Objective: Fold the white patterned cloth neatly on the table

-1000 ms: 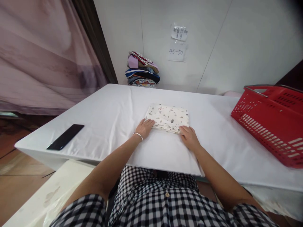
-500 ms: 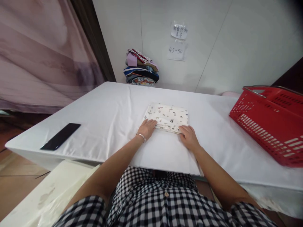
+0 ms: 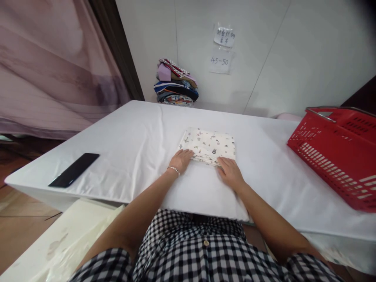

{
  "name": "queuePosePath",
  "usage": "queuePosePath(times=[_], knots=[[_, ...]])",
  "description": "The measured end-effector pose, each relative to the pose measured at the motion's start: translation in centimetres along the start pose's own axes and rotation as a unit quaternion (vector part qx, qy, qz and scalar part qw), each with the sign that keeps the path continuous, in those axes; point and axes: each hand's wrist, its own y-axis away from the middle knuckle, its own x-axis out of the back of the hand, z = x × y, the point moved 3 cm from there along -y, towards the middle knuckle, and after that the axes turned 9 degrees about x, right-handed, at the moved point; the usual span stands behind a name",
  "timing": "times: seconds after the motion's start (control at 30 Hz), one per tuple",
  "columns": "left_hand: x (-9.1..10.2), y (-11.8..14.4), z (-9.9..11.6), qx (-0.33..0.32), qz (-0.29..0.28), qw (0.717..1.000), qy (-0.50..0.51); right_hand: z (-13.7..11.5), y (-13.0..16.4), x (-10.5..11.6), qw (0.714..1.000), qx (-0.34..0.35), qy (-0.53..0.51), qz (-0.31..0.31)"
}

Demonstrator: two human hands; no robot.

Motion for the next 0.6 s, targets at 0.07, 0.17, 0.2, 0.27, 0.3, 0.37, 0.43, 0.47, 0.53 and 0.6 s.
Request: queuePosePath(times=[0.07,0.17,0.2,0.27,0.3,0.37,0.43,0.47,0.53,0.6], knots=[[0.2,0.2,-0.7,0.003,0.008,1.000,-0.001,0.5,0.6,0.5,1.000,-0.012,0.006,0.017],[0.3,0.6,-1.7,0.009,0.016,1.000,-0.001,0.9,1.2,1.1,0.999,-0.029,0.010,0.033],[0.4,0.6,-1.9,0.010,0.019,1.000,0.002,1.0,1.3,1.2,0.999,-0.034,0.008,0.035],[0.6,0.5,-1.9,0.017,0.028,0.999,0.007,1.2,1.2,1.1,0.998,-0.045,0.001,0.041],[0.7,0.3,-1.8,0.022,0.034,0.999,0.010,1.2,1.1,1.1,0.998,-0.051,-0.005,0.045],[1.0,-0.4,-1.1,0.032,0.052,0.998,0.014,1.4,1.0,0.9,0.997,-0.063,-0.015,0.050],[1.2,-1.1,-0.3,0.038,0.076,0.996,0.019,1.6,0.9,0.7,0.996,-0.071,-0.021,0.049],[1.2,-1.5,0.1,0.038,0.088,0.995,0.022,1.7,0.8,0.7,0.996,-0.073,-0.024,0.048],[0.9,-2.0,0.6,0.034,0.096,0.994,0.029,1.7,0.8,0.7,0.996,-0.076,-0.028,0.047],[0.2,-2.2,0.8,0.033,0.086,0.995,0.035,1.7,0.7,0.8,0.995,-0.079,-0.030,0.048]])
